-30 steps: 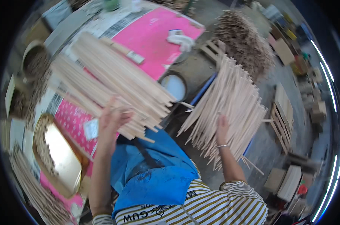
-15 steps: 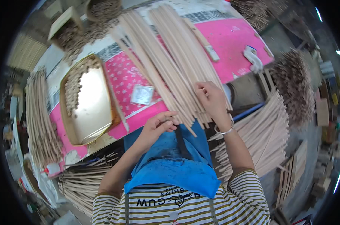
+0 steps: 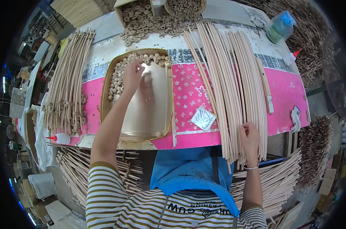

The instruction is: Assembling wooden dowels with beads and glue.

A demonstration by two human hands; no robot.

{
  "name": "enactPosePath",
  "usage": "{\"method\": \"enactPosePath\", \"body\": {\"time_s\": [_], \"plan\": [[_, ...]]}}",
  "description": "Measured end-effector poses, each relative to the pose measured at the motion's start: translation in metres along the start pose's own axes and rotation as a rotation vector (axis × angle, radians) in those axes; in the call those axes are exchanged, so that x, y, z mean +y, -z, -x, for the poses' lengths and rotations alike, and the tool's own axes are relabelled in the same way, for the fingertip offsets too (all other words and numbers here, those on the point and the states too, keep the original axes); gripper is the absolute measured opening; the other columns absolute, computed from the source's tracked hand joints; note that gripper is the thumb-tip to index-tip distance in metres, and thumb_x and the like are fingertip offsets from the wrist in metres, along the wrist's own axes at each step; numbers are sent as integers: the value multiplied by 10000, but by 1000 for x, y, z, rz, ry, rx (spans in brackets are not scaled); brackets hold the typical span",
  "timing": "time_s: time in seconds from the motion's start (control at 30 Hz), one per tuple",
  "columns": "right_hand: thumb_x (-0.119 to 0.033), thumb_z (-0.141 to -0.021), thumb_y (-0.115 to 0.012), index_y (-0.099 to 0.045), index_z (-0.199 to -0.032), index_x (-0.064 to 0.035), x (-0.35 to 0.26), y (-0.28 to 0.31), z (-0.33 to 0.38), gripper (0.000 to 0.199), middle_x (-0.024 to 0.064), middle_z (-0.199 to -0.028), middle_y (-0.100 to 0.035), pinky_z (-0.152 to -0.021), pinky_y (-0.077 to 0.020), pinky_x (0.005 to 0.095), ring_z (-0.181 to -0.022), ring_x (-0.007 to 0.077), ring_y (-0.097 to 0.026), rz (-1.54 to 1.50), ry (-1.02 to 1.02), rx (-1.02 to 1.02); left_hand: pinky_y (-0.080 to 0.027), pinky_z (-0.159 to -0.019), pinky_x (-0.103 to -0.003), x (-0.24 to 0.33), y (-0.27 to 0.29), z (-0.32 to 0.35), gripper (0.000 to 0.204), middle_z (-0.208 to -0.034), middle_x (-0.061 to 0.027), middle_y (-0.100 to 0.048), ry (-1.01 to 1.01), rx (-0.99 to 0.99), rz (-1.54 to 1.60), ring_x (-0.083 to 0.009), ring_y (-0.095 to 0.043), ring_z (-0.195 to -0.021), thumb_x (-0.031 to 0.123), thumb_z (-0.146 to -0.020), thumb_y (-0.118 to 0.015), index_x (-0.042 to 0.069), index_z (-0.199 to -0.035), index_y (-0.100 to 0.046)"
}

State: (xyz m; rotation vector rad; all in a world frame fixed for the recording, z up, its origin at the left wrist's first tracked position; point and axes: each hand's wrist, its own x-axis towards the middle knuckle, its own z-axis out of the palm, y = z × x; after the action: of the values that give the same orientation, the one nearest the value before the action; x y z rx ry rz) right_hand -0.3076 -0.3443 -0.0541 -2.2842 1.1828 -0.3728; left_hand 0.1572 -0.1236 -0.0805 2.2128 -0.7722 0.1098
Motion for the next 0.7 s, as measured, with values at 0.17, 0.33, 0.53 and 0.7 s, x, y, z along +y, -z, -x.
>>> {"method": "enactPosePath", "body": {"time_s": [0.17, 0.33, 0.53, 0.7], "plan": [[-165, -993, -563, -623, -979, 13, 14, 3, 4, 188, 91, -689, -574, -583, -461, 349, -619, 179, -571, -311, -110, 50, -514, -783, -447, 3, -31, -27, 249, -942, -112, -671, 11, 82, -292, -332, -664, -920, 268, -853, -733, 79, -1000, -665], [-153, -1032, -556, -585, -1089, -18, -63, 28, -16, 150, -56, -738, -484, -569, -380, 202, -620, 26, -428, -908, -56, 50, -524, -758, -426, 6, -27, -29, 253, -934, -106, -703, 35, 68, -216, -291, -685, -869, 285, -863, -740, 78, -995, -680], [-143, -971, -660, -669, -963, 7, -103, 7, -46, 151, 20, -824, -618, -599, -454, 242, -694, 80, -584, -689, 125, -226, -539, -767, -279, 118, 8, 41, 189, -933, -52, -716, -32, -102, 390, -118, -674, -859, 101, -911, -709, 40, -1090, -696], [-151, -927, -699, -676, -931, 48, -128, -32, -54, 200, 87, -801, -633, -605, -495, 298, -661, 162, -629, -565, 371, -294, -538, -768, -278, 182, 29, 163, 207, -996, -87, -688, 10, -299, 580, -144, -659, -868, 50, -905, -695, 16, -1109, -694]]}}
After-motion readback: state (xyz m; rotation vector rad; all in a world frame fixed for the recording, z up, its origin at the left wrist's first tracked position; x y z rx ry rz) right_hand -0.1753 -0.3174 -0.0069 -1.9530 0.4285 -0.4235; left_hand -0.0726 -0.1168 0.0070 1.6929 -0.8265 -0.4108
